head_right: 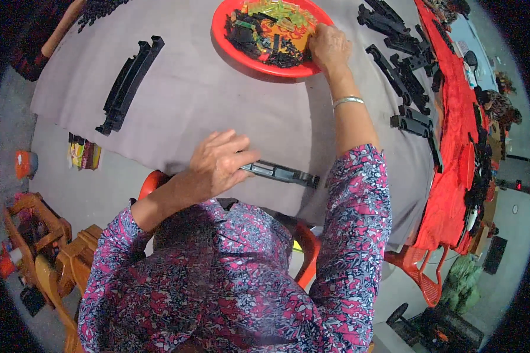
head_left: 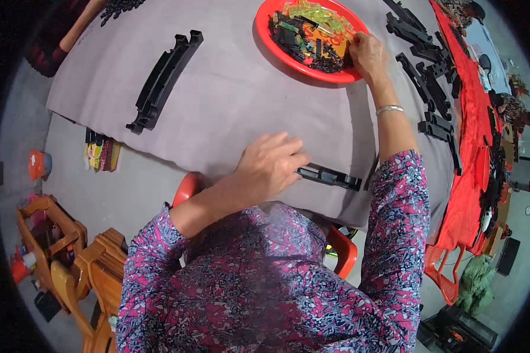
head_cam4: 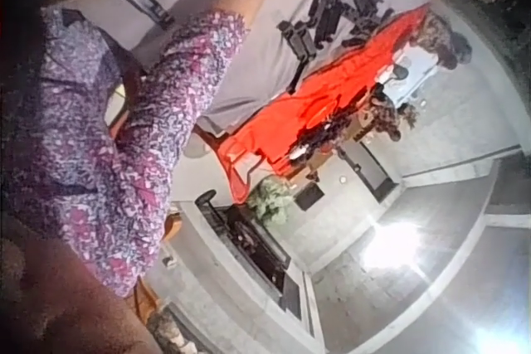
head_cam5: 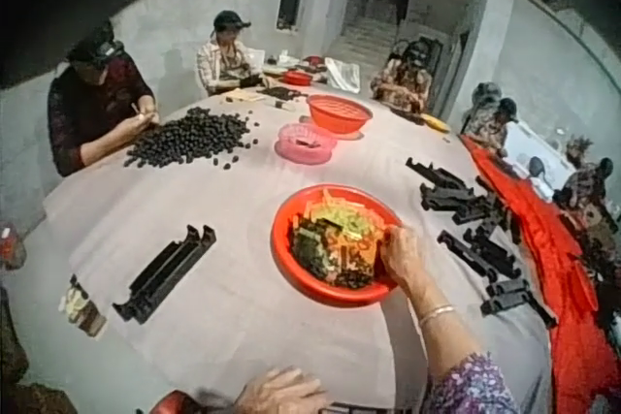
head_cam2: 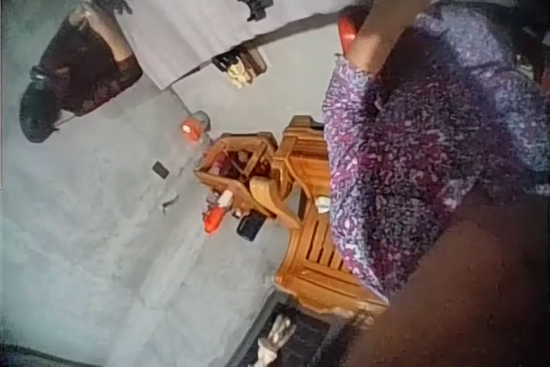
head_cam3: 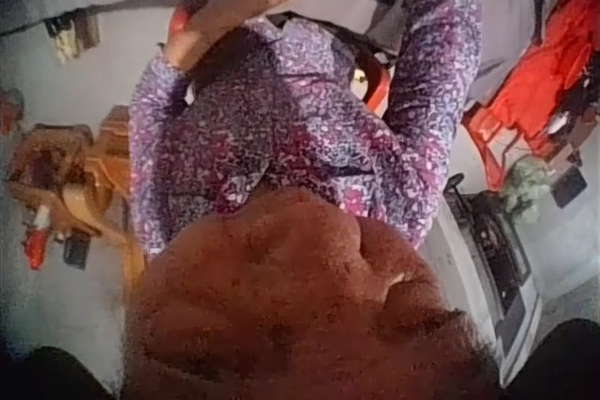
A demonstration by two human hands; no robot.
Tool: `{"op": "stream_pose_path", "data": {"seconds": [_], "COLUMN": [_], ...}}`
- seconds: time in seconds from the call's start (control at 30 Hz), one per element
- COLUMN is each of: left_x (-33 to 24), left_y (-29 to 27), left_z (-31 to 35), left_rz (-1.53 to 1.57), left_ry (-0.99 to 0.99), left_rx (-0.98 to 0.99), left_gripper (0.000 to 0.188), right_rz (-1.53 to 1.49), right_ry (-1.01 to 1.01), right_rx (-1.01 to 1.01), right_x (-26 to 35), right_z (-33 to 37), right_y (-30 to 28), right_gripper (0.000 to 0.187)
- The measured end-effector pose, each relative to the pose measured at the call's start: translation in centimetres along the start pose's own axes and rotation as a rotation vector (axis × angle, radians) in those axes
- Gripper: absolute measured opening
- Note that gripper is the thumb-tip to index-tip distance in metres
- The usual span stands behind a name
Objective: The person installs internal components into black plastic housings using a metal hook tool, manipulating small plastic parts and metal springs from a red tray into the housings.
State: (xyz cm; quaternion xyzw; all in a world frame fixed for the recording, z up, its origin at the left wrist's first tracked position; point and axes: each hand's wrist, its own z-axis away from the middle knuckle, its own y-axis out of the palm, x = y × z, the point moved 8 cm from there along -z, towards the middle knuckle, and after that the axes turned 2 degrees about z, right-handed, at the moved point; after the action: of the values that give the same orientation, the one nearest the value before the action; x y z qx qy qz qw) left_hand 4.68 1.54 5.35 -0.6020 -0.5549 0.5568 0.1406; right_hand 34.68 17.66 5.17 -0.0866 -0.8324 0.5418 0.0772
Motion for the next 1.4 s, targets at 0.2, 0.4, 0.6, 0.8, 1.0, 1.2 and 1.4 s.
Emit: {"op": "stream_pose_path", "data": {"seconds": [0.2,0.4,0.6,0.8,1.0,1.2,1.4], "left_x": [0.8,0.8,-0.1,-0.4,-0.4,0.7,0.3], "left_y": [-0.1,-1.1,-1.2,-1.1,-1.5,-0.2,1.8], "left_z": [0.8,-2.0,-1.4,-1.4,-1.8,-3.3,-4.8], "left_rz": [0.081,0.141,0.158,0.150,0.214,0.280,0.258], "left_ry": [0.118,-0.054,0.038,0.036,0.078,0.046,0.088], "left_rx": [-0.261,0.064,-0.037,0.006,0.041,0.249,0.386], "left_gripper": [0.037,0.029,0.030,0.030,0.028,0.025,0.021], "right_rz": [-0.509,-0.837,-0.691,-0.543,-0.472,-0.457,-0.489], "right_ry": [0.125,0.059,0.019,-0.095,-0.126,-0.003,0.176], "right_rx": [0.136,0.401,0.418,0.275,0.293,0.239,0.141], "right_x": [1.7,7.4,10.4,12.8,13.4,13.0,12.3], "right_z": [5.1,17.7,22.2,22.0,21.9,22.6,23.6], "right_y": [-5.3,-10.8,-12.7,-13.9,-14.1,-13.5,-13.3], "right_gripper": [0.026,0.015,0.017,0.014,0.017,0.013,0.011]}}
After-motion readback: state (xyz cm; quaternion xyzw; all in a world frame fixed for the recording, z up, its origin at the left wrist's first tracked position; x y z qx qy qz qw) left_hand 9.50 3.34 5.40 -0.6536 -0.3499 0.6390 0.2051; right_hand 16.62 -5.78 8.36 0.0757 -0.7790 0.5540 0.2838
